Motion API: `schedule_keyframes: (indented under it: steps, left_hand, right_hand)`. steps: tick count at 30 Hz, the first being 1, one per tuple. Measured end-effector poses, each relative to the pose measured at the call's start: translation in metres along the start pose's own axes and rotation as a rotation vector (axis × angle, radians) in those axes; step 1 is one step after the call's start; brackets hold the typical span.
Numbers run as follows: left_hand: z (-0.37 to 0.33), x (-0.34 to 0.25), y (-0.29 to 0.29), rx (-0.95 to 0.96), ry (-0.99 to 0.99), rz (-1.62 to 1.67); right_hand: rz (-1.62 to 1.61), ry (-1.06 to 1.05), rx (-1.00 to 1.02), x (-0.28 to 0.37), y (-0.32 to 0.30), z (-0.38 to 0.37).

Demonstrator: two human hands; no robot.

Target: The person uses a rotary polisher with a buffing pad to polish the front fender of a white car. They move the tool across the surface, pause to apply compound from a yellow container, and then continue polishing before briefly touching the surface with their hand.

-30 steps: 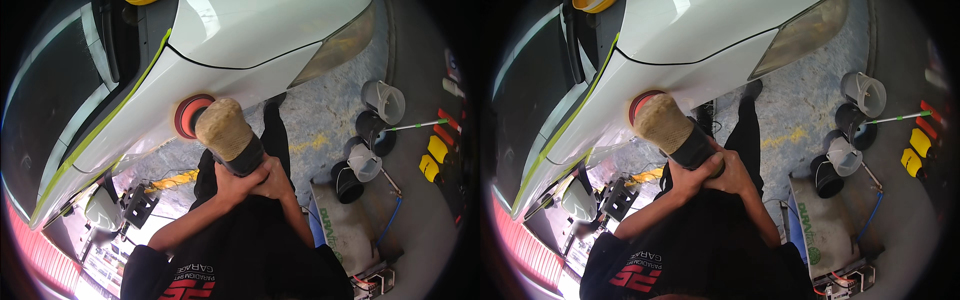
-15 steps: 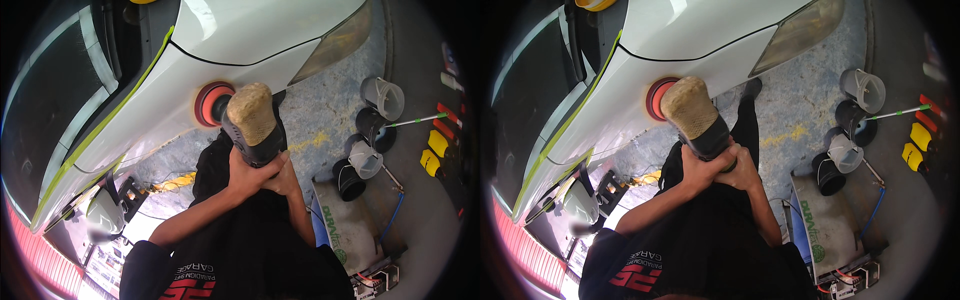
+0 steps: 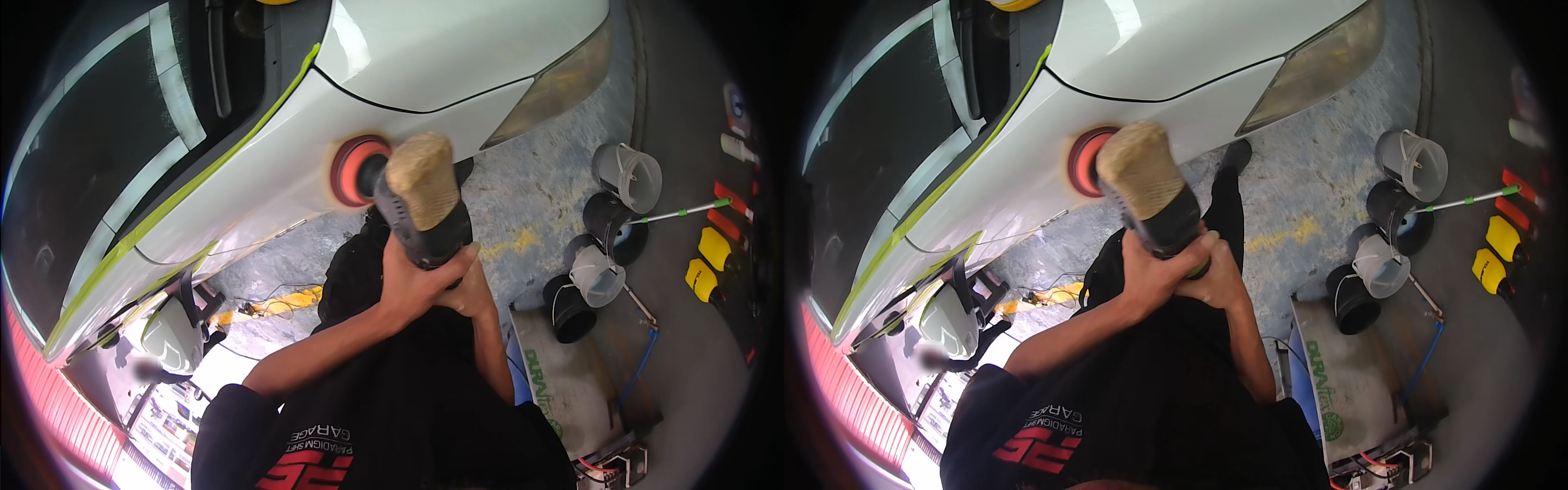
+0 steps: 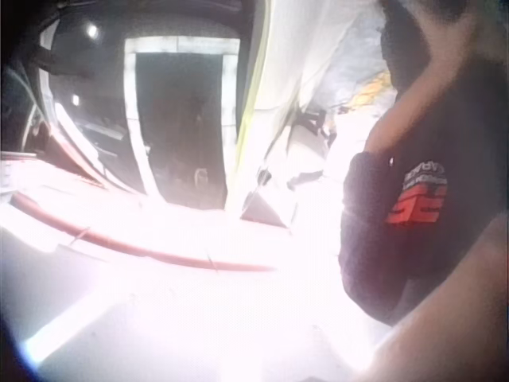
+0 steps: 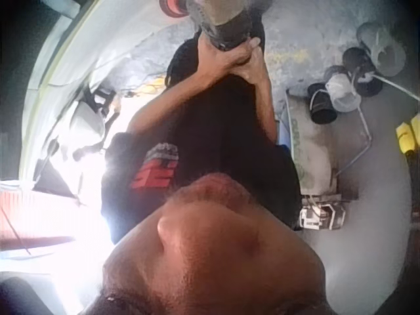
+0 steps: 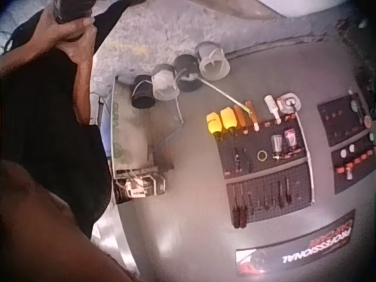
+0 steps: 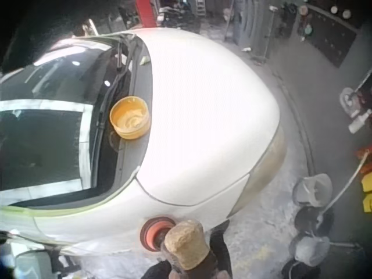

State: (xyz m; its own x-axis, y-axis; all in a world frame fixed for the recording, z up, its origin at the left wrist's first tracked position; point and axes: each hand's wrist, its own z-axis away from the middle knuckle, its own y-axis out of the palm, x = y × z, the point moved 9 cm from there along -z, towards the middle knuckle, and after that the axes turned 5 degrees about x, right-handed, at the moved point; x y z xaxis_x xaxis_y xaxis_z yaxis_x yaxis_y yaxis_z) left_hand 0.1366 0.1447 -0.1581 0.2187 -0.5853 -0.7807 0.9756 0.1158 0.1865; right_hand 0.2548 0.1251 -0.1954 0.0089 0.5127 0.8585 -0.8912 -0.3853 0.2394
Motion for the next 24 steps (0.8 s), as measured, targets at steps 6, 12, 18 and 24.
schedule_keyframes:
  steps: [6, 12, 18, 24]
  left_hand:
    - [-0.020, -0.009, 0.018, 0.055, 0.095, -0.161]
    - [0.019, -0.037, -0.050, -0.061, 0.175, -0.145]
    - [0.008, -0.072, -0.048, -0.015, 0.198, -0.211]
    - [-0.004, -0.038, -0.019, 0.031, 0.173, -0.259]
  right_hand:
    - [-0.071, -0.025, -0.044, -0.018, -0.019, 0.004]
    - [0.003, -0.169, 0.079, -0.001, 0.056, -0.022]
    - [0.031, -0.318, 0.033, 0.046, 0.056, -0.040]
    - [0.018, -0.222, -0.082, 0.002, 0.028, -0.015]
